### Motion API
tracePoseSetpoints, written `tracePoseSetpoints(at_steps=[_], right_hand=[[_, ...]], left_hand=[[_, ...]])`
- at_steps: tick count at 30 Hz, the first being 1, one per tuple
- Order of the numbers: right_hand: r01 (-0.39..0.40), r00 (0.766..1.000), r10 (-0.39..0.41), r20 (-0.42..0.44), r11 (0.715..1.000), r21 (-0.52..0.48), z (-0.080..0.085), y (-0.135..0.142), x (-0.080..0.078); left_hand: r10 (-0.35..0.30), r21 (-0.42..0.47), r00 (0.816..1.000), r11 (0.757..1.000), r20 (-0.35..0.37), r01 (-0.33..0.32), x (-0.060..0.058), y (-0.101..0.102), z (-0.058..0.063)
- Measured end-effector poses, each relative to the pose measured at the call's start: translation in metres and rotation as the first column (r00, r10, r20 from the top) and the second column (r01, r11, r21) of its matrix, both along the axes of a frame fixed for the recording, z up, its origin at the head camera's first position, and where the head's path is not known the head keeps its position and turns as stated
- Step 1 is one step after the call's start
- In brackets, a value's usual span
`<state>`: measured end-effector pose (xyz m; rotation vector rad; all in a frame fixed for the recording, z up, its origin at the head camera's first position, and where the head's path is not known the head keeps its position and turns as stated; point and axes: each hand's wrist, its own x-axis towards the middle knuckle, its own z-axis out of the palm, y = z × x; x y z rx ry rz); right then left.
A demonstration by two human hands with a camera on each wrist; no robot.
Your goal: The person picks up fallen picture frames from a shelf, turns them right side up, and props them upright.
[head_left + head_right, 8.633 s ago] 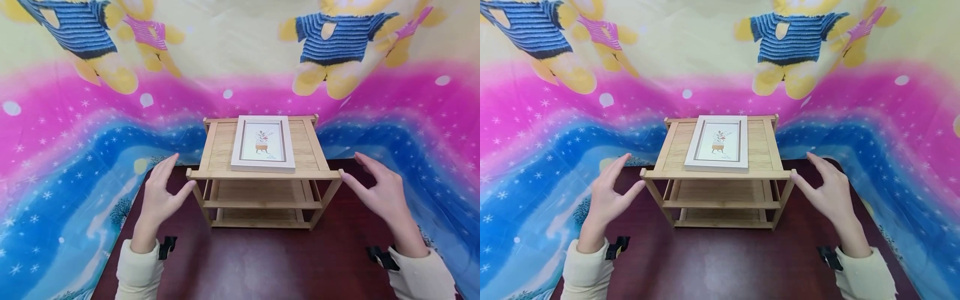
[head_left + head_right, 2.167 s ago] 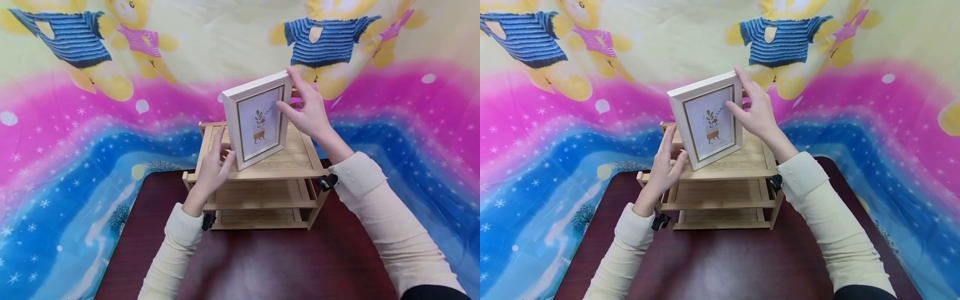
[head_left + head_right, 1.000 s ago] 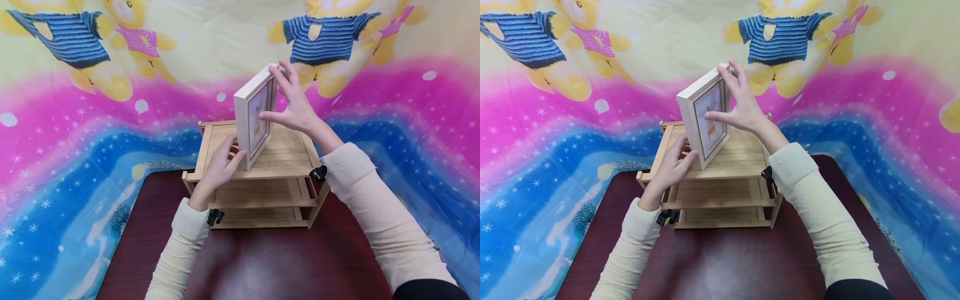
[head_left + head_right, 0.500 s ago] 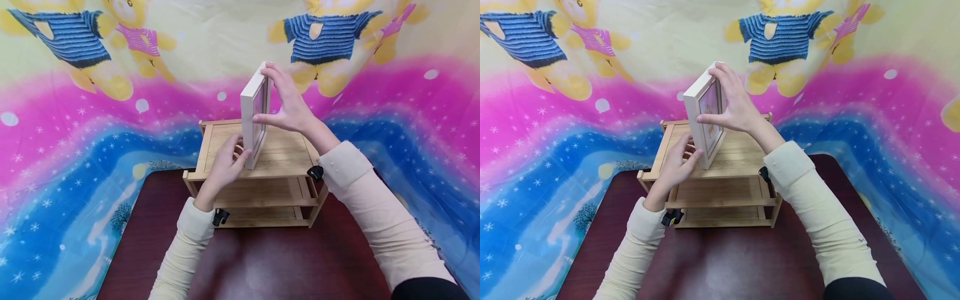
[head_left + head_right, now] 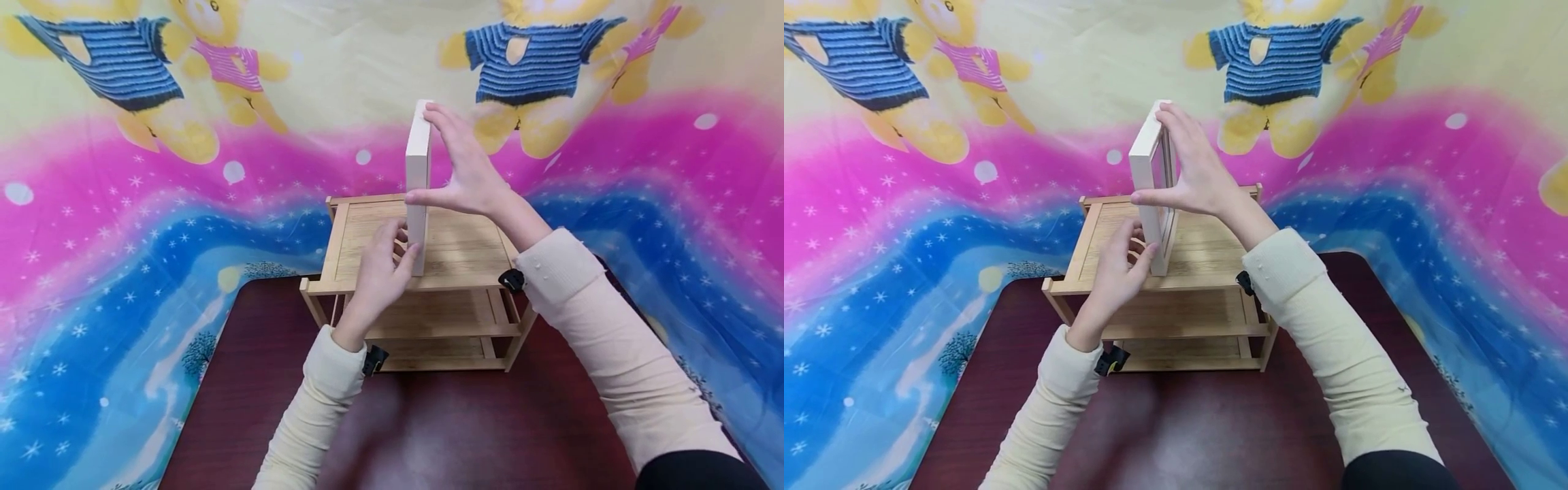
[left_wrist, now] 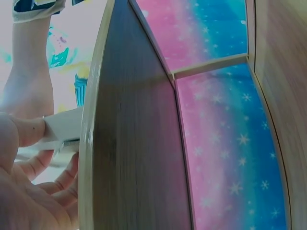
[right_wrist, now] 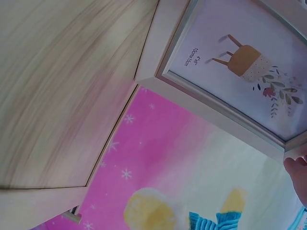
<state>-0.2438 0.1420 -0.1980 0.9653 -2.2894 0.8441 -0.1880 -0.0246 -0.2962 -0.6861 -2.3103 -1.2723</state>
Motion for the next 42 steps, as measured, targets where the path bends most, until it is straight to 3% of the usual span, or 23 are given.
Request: tracePoseSetpoints(at_steps=[4,12,21,25,30,35,42], right_hand=[[0.009,1.0,-0.009,0.005,1.0,0.008,0.0,-0.001,0.001],[-0.039,0.999,0.039,0.001,0.999,0.023,0.003,0.004,-0.002],[-0.093,0.996,0.093,0.0,0.995,0.03,0.006,0.01,-0.004],[-0.112,0.993,0.112,-0.029,0.993,0.028,0.006,0.01,-0.004],[-0.133,0.987,0.132,-0.087,0.991,0.001,0.004,0.008,-0.003],[-0.174,0.969,0.168,-0.181,0.985,-0.018,0.002,0.006,-0.004],[-0.205,0.951,0.211,-0.228,0.978,0.048,0.008,0.002,-0.006]], left_hand=[[0.012,0.003,1.0,1.0,-0.012,-0.012,0.0,0.004,-0.001],[-0.081,-0.057,0.996,0.995,-0.026,0.08,-0.005,-0.008,-0.004],[-0.051,-0.195,0.992,0.98,-0.12,0.027,-0.006,-0.013,-0.003],[-0.043,-0.21,0.99,0.978,-0.137,0.014,-0.007,-0.013,-0.004],[-0.069,-0.166,0.988,0.985,-0.138,0.046,-0.009,-0.015,-0.004],[-0.072,-0.151,0.985,0.987,-0.16,0.048,-0.01,-0.023,-0.003],[-0.046,-0.187,0.982,0.982,-0.185,0.011,-0.009,-0.034,0.0]])
